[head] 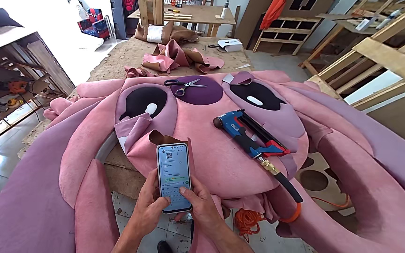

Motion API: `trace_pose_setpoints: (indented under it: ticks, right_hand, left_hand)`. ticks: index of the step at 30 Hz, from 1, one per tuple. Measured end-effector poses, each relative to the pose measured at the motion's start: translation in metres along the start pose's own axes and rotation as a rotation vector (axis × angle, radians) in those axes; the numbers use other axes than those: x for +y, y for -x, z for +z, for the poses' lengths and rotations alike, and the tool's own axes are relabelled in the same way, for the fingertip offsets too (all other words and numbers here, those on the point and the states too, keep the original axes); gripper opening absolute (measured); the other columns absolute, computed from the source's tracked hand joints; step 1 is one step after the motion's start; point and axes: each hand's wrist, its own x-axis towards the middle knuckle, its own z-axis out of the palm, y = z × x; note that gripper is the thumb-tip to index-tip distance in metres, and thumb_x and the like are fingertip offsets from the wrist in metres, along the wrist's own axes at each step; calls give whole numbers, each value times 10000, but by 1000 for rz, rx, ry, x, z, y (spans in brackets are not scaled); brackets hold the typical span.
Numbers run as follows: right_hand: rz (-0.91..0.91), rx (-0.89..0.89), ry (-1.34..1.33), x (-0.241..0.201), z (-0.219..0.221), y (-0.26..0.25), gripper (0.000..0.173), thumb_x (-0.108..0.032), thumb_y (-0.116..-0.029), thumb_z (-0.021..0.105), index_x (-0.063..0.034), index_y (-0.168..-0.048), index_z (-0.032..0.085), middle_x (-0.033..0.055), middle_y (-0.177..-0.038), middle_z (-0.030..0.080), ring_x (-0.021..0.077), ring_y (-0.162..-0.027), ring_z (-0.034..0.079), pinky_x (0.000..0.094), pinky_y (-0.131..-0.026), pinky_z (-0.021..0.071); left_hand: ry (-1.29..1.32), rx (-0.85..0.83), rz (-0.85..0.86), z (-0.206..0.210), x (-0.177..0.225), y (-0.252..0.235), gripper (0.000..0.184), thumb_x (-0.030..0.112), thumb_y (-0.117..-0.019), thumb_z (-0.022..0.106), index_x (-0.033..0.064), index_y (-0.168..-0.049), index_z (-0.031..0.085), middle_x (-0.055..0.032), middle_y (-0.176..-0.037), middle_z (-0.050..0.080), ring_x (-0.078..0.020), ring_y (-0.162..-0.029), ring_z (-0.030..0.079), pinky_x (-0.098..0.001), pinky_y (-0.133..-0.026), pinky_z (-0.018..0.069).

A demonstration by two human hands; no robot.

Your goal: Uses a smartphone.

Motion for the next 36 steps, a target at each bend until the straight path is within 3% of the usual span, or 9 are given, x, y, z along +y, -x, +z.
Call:
trace_pose_setpoints:
  ticks: [6,12,16,21,26,28,32,34,36]
  right_hand:
    - [24,-69,47,-3,-2,2,553,3,-906,613,-18,-1426,424,197,-1176,697,327,-938,751,443,-624,663]
    - [21,-105,-45,-1,-6,1,423,-57,-993,437,-30,-1415,457,198,-1170,697,315,-935,750,445,-609,652]
    - [-8,-184,18,-1,-8,4,571,-54,-943,579,-20,-1472,365,182,-1240,671,321,-1025,729,465,-713,661]
    - [9,-158,62,-2,-5,3,627,25,-901,560,-26,-1488,344,186,-1251,665,332,-1031,729,468,-703,665]
    - [-3,-179,16,-2,-9,3,583,-18,-889,518,-23,-1455,377,181,-1229,676,324,-1025,730,472,-685,659]
    - [-16,-152,7,0,-8,2,521,-63,-933,544,-21,-1434,409,188,-1205,685,324,-995,738,463,-664,658]
    - [-40,30,52,1,2,2,362,-111,-1004,588,-22,-1349,524,198,-1066,723,297,-823,762,404,-522,642]
    - [-43,-11,49,2,0,2,407,-143,-998,597,-19,-1374,501,199,-1094,714,303,-855,758,414,-556,647]
    - [-24,-105,76,-1,-4,4,554,-125,-939,644,-23,-1435,419,181,-1180,694,310,-961,744,437,-660,663]
  left_hand:
    - [20,4,10,-2,0,0,653,90,-823,548,43,-1462,422,-146,-1193,710,-256,-1044,723,-413,-870,621]
    - [6,21,5,1,2,0,630,110,-858,602,52,-1459,420,-139,-1185,718,-257,-1033,732,-410,-865,631]
    - [-15,80,42,4,0,-1,535,93,-930,600,54,-1440,444,-145,-1143,731,-262,-990,744,-394,-836,641]
    - [62,27,11,-2,1,-1,641,122,-846,560,38,-1465,419,-162,-1184,710,-264,-1043,722,-413,-884,615]
    - [36,-1,23,-5,0,-1,613,87,-867,495,49,-1474,422,-155,-1181,712,-254,-1045,720,-409,-893,610]
    - [0,21,29,-2,0,-1,562,87,-910,487,56,-1469,434,-146,-1163,722,-248,-1034,726,-400,-885,617]
    - [-21,14,37,6,0,1,595,131,-927,559,60,-1495,397,-125,-1176,718,-237,-1039,725,-392,-880,624]
    - [-41,73,26,9,0,0,559,130,-942,590,71,-1473,427,-116,-1140,733,-235,-1001,739,-382,-843,637]
    - [-50,110,18,8,0,-1,528,103,-938,586,80,-1450,457,-117,-1118,740,-236,-970,746,-378,-821,643]
